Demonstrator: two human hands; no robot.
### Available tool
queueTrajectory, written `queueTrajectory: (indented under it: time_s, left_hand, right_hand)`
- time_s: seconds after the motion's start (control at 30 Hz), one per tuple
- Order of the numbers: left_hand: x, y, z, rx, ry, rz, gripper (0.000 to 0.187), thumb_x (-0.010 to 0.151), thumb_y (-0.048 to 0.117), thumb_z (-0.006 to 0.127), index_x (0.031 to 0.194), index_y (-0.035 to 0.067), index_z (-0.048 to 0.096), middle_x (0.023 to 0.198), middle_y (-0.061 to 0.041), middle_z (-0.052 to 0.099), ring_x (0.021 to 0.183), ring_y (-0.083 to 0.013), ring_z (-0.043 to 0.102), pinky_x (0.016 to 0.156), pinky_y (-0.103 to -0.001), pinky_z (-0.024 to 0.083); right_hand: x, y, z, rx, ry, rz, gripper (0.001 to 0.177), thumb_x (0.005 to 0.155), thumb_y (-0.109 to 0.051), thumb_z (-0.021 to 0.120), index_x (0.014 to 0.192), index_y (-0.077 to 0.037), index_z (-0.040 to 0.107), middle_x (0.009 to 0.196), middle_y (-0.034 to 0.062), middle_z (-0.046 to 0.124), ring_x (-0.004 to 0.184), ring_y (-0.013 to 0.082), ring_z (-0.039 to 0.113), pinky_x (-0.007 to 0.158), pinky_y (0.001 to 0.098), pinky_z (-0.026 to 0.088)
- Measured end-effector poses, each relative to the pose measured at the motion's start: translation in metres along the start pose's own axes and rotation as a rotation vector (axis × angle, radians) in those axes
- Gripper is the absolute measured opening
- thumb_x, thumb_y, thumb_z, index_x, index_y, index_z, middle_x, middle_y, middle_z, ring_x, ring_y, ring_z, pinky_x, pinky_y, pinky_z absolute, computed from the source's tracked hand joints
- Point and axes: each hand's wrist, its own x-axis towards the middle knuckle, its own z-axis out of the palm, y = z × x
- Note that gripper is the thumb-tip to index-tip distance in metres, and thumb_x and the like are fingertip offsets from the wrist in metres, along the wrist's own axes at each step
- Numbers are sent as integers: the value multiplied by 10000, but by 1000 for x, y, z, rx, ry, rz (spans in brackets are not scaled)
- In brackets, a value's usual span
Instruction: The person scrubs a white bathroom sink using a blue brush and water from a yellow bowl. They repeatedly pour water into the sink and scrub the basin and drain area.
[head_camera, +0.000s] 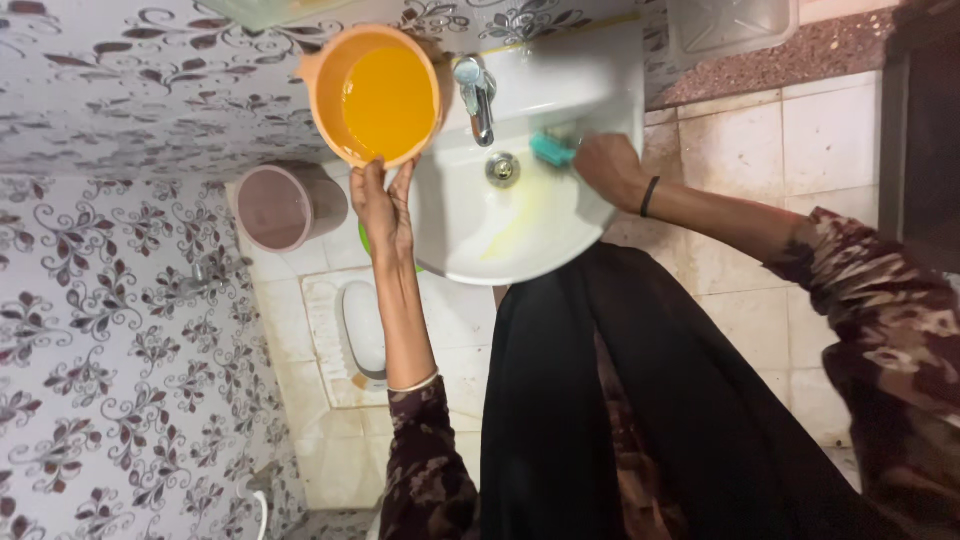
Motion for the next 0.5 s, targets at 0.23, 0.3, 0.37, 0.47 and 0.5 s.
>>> queueTrajectory:
  time_s: [0.23, 0.3, 0.37, 0.47, 0.5]
  left_hand:
    - [4, -25, -9, 6, 47, -64, 210, 1020, 41, 531, 1207, -53, 529, 1189, -206, 641, 1015, -415, 735, 928, -397, 640]
    - [3, -25, -9, 11, 69, -61, 212, 1019, 45, 535, 1216, -33, 529, 1195, -209, 639, 1023, -405, 733, 937, -396, 637]
    - [6, -25, -4, 7, 57, -74, 202, 1022, 59, 540, 1200, -35, 526, 1203, -219, 642, 1039, -401, 728, 957, -402, 632]
    - [-4, -23, -5, -33, 20, -86, 212, 1030, 74, 564, 1201, -47, 530, 1221, -215, 640, 1098, -386, 713, 991, -401, 584]
    - [-6, -22, -6, -53, -1, -85, 220, 1033, 78, 575, 1205, -52, 533, 1228, -211, 639, 1123, -380, 707, 1002, -399, 562]
  right_hand:
    - [0, -70, 31, 325, 124, -98, 261, 840, -217, 689, 1060, -78, 722, 866, 154, 679, 660, 302, 700, 543, 429, 546]
    - [-1, -80, 31, 520, 15, -196, 419, 780, -343, 728, 1138, -124, 727, 842, 183, 673, 668, 374, 685, 513, 469, 532]
    - [11, -65, 27, 311, 51, -75, 314, 874, -294, 674, 1123, -109, 717, 915, 195, 681, 616, 330, 695, 500, 443, 539]
    - [21, -45, 23, 250, 22, 84, 209, 967, -253, 623, 1077, -105, 721, 935, 172, 694, 706, 312, 712, 595, 437, 550]
    - [21, -43, 22, 269, 3, 134, 192, 990, -244, 611, 1057, -106, 726, 927, 158, 699, 764, 313, 718, 646, 440, 554]
